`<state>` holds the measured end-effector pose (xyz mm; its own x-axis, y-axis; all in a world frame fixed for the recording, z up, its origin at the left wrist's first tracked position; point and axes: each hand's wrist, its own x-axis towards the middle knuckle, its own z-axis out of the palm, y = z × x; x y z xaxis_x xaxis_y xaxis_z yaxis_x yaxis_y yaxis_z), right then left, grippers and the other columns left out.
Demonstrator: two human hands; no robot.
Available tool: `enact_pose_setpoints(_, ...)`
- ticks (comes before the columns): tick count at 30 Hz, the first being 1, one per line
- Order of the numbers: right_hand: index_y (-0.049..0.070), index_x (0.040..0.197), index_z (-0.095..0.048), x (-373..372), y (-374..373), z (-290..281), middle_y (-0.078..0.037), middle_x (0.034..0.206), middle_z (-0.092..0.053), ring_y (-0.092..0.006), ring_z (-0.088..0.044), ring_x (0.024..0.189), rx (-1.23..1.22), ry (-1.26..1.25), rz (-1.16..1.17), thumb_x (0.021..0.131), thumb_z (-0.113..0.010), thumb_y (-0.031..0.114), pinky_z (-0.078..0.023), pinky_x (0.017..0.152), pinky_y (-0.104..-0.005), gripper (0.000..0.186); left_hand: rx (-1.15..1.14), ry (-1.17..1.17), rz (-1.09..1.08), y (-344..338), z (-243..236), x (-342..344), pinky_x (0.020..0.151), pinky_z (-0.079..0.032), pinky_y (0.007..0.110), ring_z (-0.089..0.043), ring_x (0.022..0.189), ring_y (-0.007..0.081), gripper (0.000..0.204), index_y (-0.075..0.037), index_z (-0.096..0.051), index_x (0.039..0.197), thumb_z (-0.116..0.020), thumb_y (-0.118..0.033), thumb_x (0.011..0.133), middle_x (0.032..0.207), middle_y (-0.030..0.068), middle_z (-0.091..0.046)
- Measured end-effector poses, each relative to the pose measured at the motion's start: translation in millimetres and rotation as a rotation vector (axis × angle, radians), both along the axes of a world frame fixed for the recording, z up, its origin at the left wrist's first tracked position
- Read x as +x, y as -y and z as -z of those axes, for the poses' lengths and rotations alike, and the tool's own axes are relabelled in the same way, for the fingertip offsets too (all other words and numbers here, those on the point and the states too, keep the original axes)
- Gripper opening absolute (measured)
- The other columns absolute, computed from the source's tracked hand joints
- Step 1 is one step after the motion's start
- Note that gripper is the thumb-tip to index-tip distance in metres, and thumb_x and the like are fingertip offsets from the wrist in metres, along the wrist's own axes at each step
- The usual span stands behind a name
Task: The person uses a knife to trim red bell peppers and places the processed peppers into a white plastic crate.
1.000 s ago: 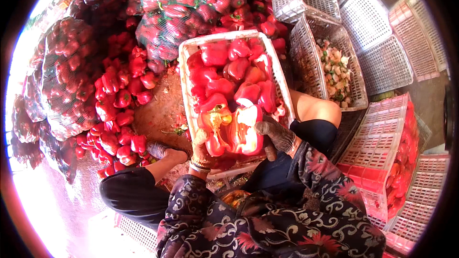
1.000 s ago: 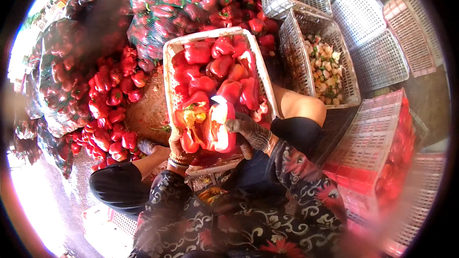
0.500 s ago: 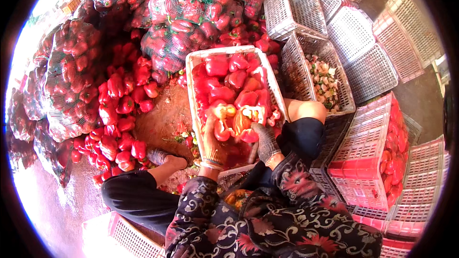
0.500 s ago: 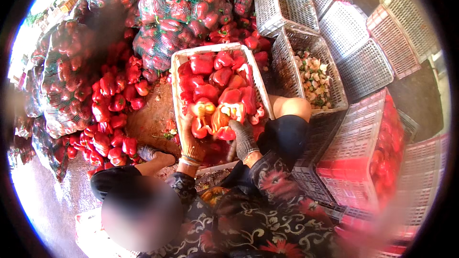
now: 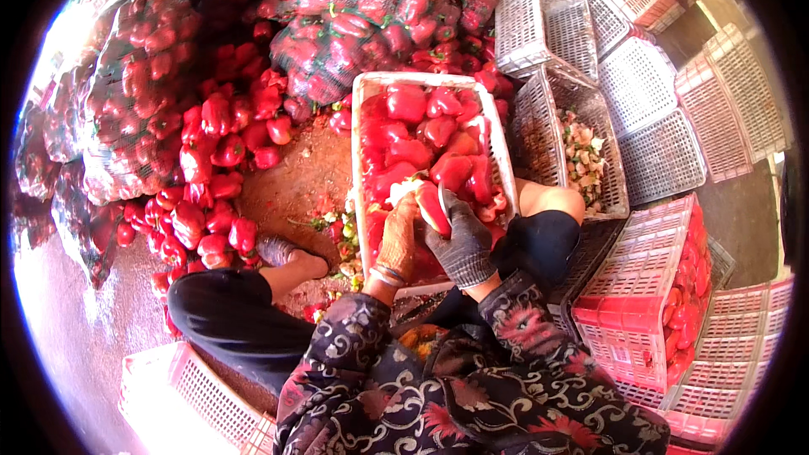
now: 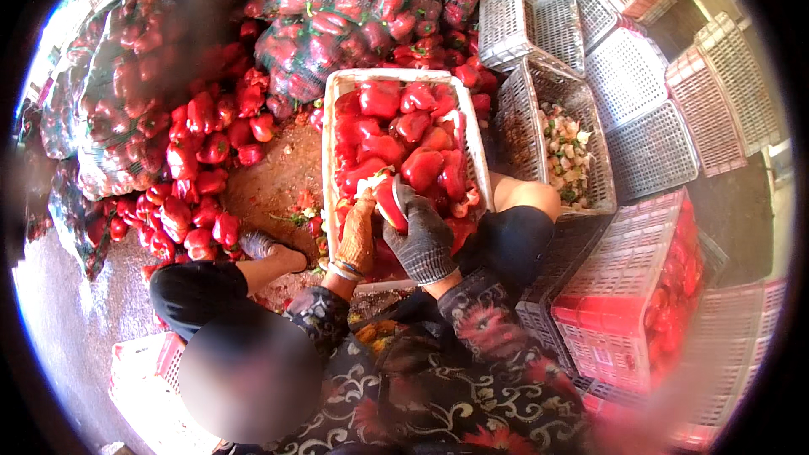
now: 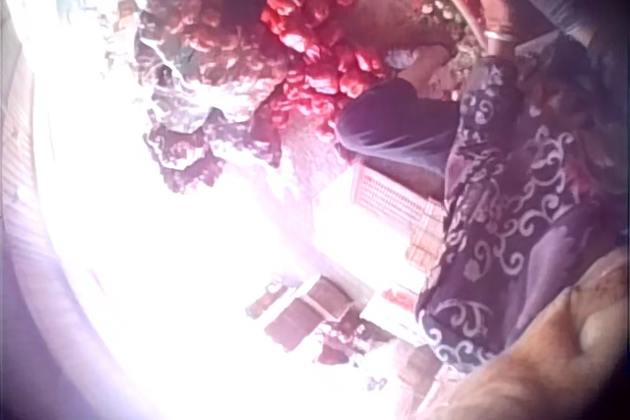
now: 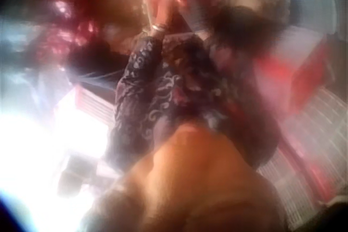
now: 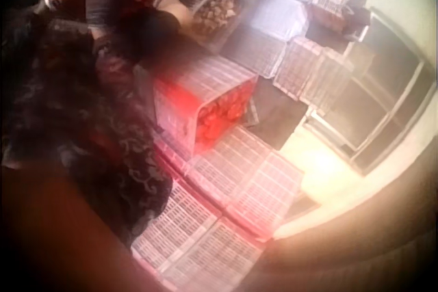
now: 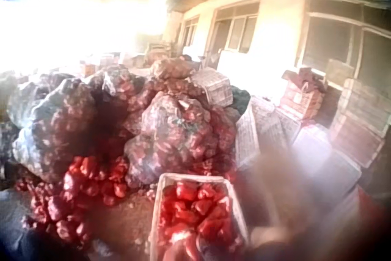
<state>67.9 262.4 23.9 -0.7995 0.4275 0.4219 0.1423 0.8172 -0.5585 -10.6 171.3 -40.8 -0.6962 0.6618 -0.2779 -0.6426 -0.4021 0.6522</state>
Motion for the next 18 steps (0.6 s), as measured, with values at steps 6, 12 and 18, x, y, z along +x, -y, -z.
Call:
enact_pose_setpoints(6,0.007,0.122,-0.061,8,-10,20,-0.017,0.108,-0.067,-0.0315,-0.068,0.096,-0.228,0.156,-0.090,0.088,-0.066,0.025,-0.053,0.082,-0.0374,0.039,0.182,0.250,0.055,4,11,5,0.092,-0.048,0.036,-0.060,0.105,0.0211,0.040,-0.007,-0.057,0.124,-0.050,-0.038,0.099,0.115,0.0060,-0.063)
enact_pose_setpoints(12,0.003,0.120,-0.062,2,-25,11,-0.003,0.098,-0.065,-0.0131,-0.060,0.087,-0.790,0.213,-0.090,0.093,-0.063,0.029,-0.051,0.077,-0.0294,0.037,0.038,0.120,0.028,9,-10,-1,0.055,-0.046,0.026,-0.058,0.061,0.0146,0.020,-0.003,-0.059,0.107,-0.056,-0.016,0.091,0.076,0.0071,-0.065)
enact_pose_setpoints(18,0.005,0.122,-0.060,10,-25,33,-0.010,0.101,-0.067,-0.0207,-0.065,0.088,-0.647,0.180,-0.008,0.088,-0.066,0.027,-0.051,0.079,-0.0361,0.041,-0.034,0.024,-0.052,0,-14,2,0.057,-0.046,0.026,-0.055,0.063,0.0130,0.034,-0.001,-0.054,0.116,-0.062,-0.012,0.085,0.083,0.0065,-0.063)
